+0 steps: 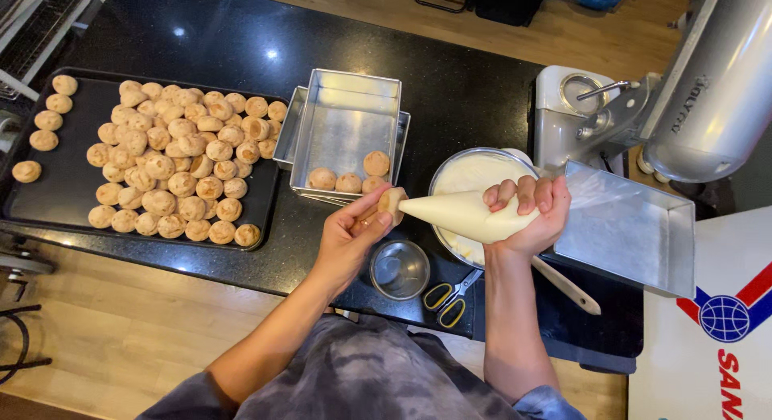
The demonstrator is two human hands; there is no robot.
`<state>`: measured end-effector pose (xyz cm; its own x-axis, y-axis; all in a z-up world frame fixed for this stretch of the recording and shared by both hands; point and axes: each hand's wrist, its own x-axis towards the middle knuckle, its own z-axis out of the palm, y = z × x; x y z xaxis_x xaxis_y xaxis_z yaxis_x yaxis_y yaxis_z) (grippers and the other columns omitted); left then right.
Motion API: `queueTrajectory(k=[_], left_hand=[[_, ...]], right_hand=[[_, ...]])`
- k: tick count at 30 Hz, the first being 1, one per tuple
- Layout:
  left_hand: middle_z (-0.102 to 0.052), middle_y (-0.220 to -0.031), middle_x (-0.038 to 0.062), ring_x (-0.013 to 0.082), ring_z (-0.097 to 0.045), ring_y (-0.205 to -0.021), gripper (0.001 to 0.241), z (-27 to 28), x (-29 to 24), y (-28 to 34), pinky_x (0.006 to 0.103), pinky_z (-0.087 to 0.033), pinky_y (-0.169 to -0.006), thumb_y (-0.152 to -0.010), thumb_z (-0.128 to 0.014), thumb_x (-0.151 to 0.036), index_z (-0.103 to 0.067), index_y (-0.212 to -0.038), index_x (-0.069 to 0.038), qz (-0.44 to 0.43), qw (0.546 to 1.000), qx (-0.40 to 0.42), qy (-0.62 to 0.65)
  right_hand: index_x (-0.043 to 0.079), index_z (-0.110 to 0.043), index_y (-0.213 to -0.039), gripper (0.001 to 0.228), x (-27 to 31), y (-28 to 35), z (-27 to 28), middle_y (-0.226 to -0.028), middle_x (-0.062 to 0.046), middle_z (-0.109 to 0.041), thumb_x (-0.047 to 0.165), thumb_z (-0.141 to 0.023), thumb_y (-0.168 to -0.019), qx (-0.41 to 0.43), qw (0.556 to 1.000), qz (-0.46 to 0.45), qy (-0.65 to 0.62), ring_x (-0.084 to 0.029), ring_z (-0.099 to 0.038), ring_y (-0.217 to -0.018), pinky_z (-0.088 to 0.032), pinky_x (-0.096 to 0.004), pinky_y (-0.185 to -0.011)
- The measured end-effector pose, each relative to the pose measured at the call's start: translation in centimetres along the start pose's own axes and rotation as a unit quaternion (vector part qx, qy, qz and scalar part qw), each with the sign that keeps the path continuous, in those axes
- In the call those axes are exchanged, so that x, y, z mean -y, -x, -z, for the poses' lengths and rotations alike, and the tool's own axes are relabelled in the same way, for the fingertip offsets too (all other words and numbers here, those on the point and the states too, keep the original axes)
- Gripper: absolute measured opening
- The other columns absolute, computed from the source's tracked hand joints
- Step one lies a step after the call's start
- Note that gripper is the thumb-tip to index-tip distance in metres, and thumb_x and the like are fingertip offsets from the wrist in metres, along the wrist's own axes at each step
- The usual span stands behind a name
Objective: The person fills small pastry shells with cream using a piping bag, then places them into metal trays.
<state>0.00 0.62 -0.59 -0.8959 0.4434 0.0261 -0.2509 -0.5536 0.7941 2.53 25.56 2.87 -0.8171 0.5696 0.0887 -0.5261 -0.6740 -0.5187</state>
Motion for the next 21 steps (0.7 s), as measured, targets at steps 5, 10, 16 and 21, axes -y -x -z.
queueTrajectory(k=[5, 10, 16, 21], left_hand=[[-0.064, -0.140, 0.014, 0.0150, -0.064, -0.122, 0.057, -0.6, -0.1, -0.1, 0.0281, -0.051, -0.107, -0.096, -0.069, -0.006, -0.051, -0.149, 0.003, 0.025, 1.000, 0.000, -0.010], [-0.065, -0.139, 0.015, 0.0148, -0.064, -0.121, 0.058, -1.0, -0.4, -0.1, 0.0272, -0.051, -0.106, -0.095, -0.071, -0.007, -0.051, -0.149, 0.003, 0.028, 1.000, 0.009, -0.003], [-0.065, -0.138, 0.015, 0.0149, -0.064, -0.121, 0.059, -1.1, -0.3, 0.2, 0.0267, -0.051, -0.105, -0.094, -0.072, -0.007, -0.052, -0.149, 0.003, 0.033, 0.999, 0.004, -0.010], [-0.065, -0.138, 0.015, 0.0146, -0.064, -0.121, 0.059, -1.1, 0.0, 0.2, 0.0269, -0.051, -0.106, -0.094, -0.073, -0.007, -0.052, -0.148, 0.003, 0.028, 1.000, 0.010, -0.002]], right_hand=[[0.020, -0.035, -0.067, 0.048, 0.7, -0.2, 0.2, -0.056, 0.000, -0.036, 0.036, -0.040, -0.112, 0.006, 1.000, 0.009, 0.014, -0.021, -0.031, -0.046, -0.038, -0.040, -0.056], [0.021, -0.035, -0.067, 0.047, 0.9, 0.1, 0.1, -0.055, -0.001, -0.034, 0.036, -0.040, -0.111, -0.016, 0.999, 0.027, 0.033, -0.020, -0.028, -0.044, -0.039, -0.040, -0.053], [0.020, -0.035, -0.068, 0.046, 1.0, 0.3, 0.5, -0.055, -0.001, -0.033, 0.035, -0.040, -0.111, -0.007, 0.998, 0.036, 0.041, -0.021, -0.028, -0.044, -0.038, -0.040, -0.051], [0.020, -0.036, -0.068, 0.047, 1.2, 0.2, 1.4, -0.055, -0.001, -0.034, 0.036, -0.040, -0.112, -0.002, 0.999, 0.039, 0.028, -0.020, -0.028, -0.044, -0.037, -0.040, -0.052]])
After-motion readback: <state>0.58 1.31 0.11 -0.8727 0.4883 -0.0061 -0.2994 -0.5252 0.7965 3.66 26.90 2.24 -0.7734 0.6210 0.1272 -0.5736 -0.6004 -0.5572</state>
